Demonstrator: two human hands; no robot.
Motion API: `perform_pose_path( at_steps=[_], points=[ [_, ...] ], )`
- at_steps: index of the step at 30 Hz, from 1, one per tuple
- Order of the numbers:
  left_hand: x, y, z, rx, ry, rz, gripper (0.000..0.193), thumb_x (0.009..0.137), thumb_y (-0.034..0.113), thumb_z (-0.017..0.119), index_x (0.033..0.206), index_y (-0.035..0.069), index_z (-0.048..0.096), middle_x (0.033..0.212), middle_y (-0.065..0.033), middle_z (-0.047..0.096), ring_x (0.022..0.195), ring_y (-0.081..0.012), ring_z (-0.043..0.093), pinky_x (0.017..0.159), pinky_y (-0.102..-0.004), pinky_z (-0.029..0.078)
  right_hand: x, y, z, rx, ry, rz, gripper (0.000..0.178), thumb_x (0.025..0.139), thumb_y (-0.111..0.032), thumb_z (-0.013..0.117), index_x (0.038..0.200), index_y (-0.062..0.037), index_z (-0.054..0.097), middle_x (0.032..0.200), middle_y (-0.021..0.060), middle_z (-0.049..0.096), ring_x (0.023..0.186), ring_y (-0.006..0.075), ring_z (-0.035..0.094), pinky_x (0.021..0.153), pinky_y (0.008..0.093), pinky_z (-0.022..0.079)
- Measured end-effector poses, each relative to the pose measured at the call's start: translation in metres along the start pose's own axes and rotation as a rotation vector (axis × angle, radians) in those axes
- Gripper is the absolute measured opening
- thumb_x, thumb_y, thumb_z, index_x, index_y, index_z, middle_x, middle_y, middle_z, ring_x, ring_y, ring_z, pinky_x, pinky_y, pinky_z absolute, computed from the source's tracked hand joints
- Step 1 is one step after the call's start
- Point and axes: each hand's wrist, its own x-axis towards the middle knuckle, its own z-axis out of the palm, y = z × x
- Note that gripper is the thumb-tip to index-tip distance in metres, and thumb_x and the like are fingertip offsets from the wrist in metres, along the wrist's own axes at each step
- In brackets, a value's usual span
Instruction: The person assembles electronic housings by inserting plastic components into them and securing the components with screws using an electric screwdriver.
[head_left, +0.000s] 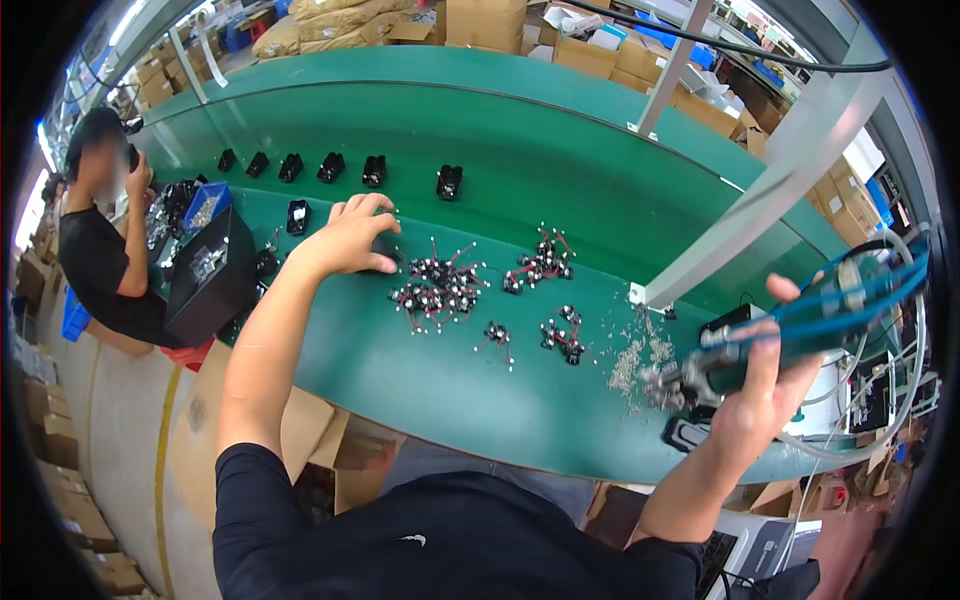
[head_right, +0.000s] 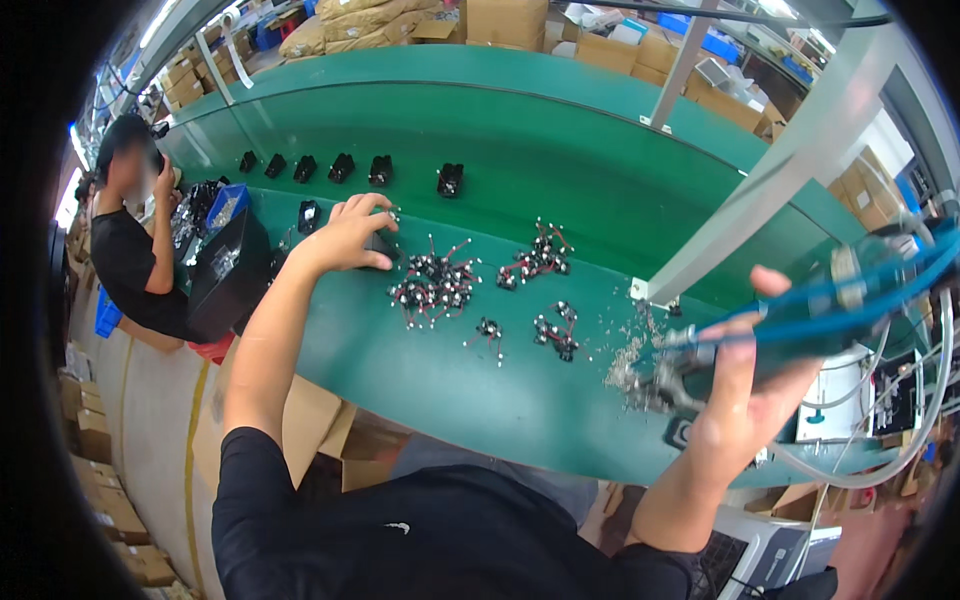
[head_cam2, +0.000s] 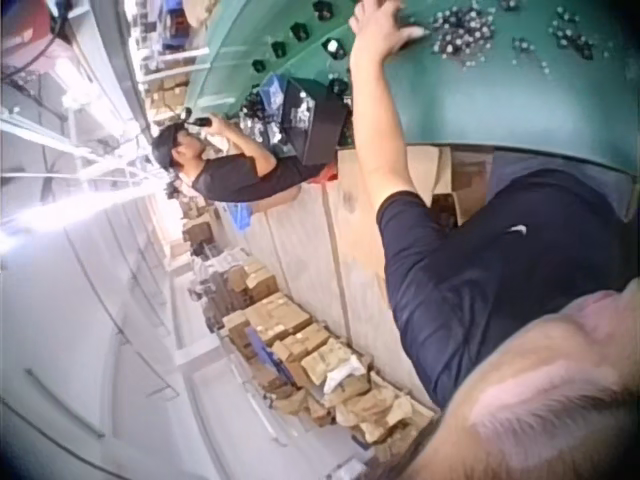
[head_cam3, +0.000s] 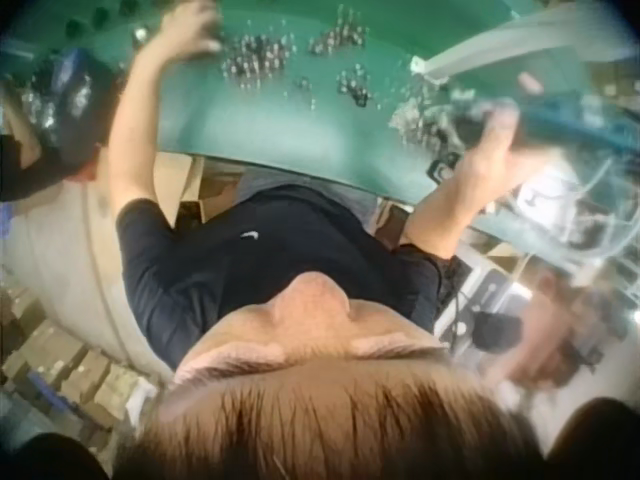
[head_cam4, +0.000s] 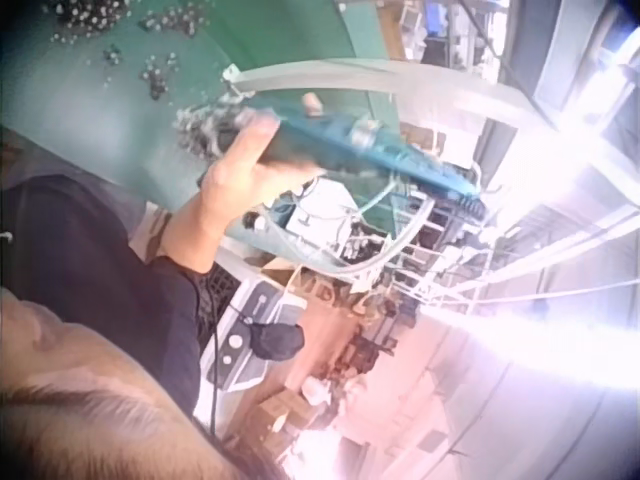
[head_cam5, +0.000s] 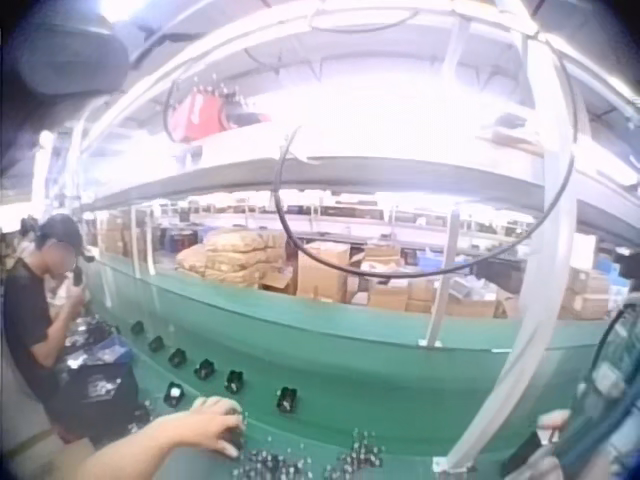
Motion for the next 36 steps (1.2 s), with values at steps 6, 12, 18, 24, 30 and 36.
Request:
perform_pose_path(
  at_steps=[6, 12, 18, 24, 30, 36],
  points=[
    [-0.020, -0.014, 0.040, -0.005, 0.053, -0.056, 0.042, 0.069, 0.020, 0.092, 0.105, 0.014, 0.070, 0.139, -0.0070, 0.055, 0.139, -0.0316, 0.044, 0.113, -0.0500, 0.035, -0.007, -0.022, 0.013, -0.776, 0.203, -0.453, 0.095, 0.088, -0.009, 0.080, 0.159, 0.0002, 0.018, 0.155, 0.0247, 0.038, 0.141, 0.0368, 0.042, 0.114, 0.0544, 0.036],
    [-0.034, -0.009, 0.026, -0.288, 0.320, -0.018, 0.029, 0.084, 0.011, 0.083, 0.103, 0.009, 0.062, 0.137, -0.0074, 0.056, 0.130, -0.0314, 0.053, 0.108, -0.0442, 0.042, -0.104, 0.024, 0.050, -0.409, -0.616, -0.098, 0.033, 0.084, -0.007, 0.079, 0.114, -0.0011, 0.069, 0.107, 0.0153, 0.069, 0.094, 0.0385, 0.067, 0.087, 0.0437, 0.055],
    [-0.088, 0.056, 0.019, -1.436, 0.570, -0.191, 0.017, 0.105, 0.017, 0.062, 0.118, 0.010, 0.054, 0.139, -0.0109, 0.053, 0.119, -0.0266, 0.062, 0.093, -0.0424, 0.060, -0.138, 0.081, 0.111, -0.392, -0.665, 0.070, 0.051, 0.081, -0.026, 0.085, 0.120, -0.0002, 0.065, 0.117, 0.0178, 0.066, 0.106, 0.0377, 0.065, 0.093, 0.0453, 0.054],
    [-0.157, 0.127, 0.076, -2.384, 0.547, -0.382, 0.033, 0.110, 0.043, 0.049, 0.117, 0.010, 0.055, 0.131, -0.0173, 0.062, 0.120, -0.0412, 0.064, 0.089, -0.0488, 0.063, -0.163, 0.128, 0.138, -0.560, -0.714, -0.060, 0.039, 0.082, -0.015, 0.081, 0.117, -0.0031, 0.068, 0.110, 0.0127, 0.067, 0.100, 0.0330, 0.065, 0.089, 0.0450, 0.055],
    [-0.172, 0.156, 0.096, -2.782, 0.487, -0.581, 0.052, 0.109, 0.049, 0.050, 0.118, -0.001, 0.060, 0.125, -0.0242, 0.063, 0.123, -0.0460, 0.059, 0.095, -0.0489, 0.060, -0.159, 0.115, 0.135, -0.659, -0.850, 0.004, 0.038, 0.091, -0.015, 0.075, 0.129, -0.0135, 0.071, 0.098, 0.0098, 0.061, 0.092, 0.0310, 0.066, 0.079, 0.0451, 0.058],
    [-0.159, 0.172, 0.095, -2.889, 0.292, -0.262, 0.051, 0.105, 0.043, 0.060, 0.128, -0.003, 0.060, 0.143, -0.0320, 0.051, 0.135, -0.0450, 0.051, 0.115, -0.0512, 0.047, -0.146, 0.082, 0.100, -0.579, -0.975, 0.227, 0.087, 0.083, -0.025, 0.085, 0.157, -0.0093, 0.043, 0.122, 0.0174, 0.060, 0.110, 0.0352, 0.063, 0.091, 0.0423, 0.056]
  ],
)
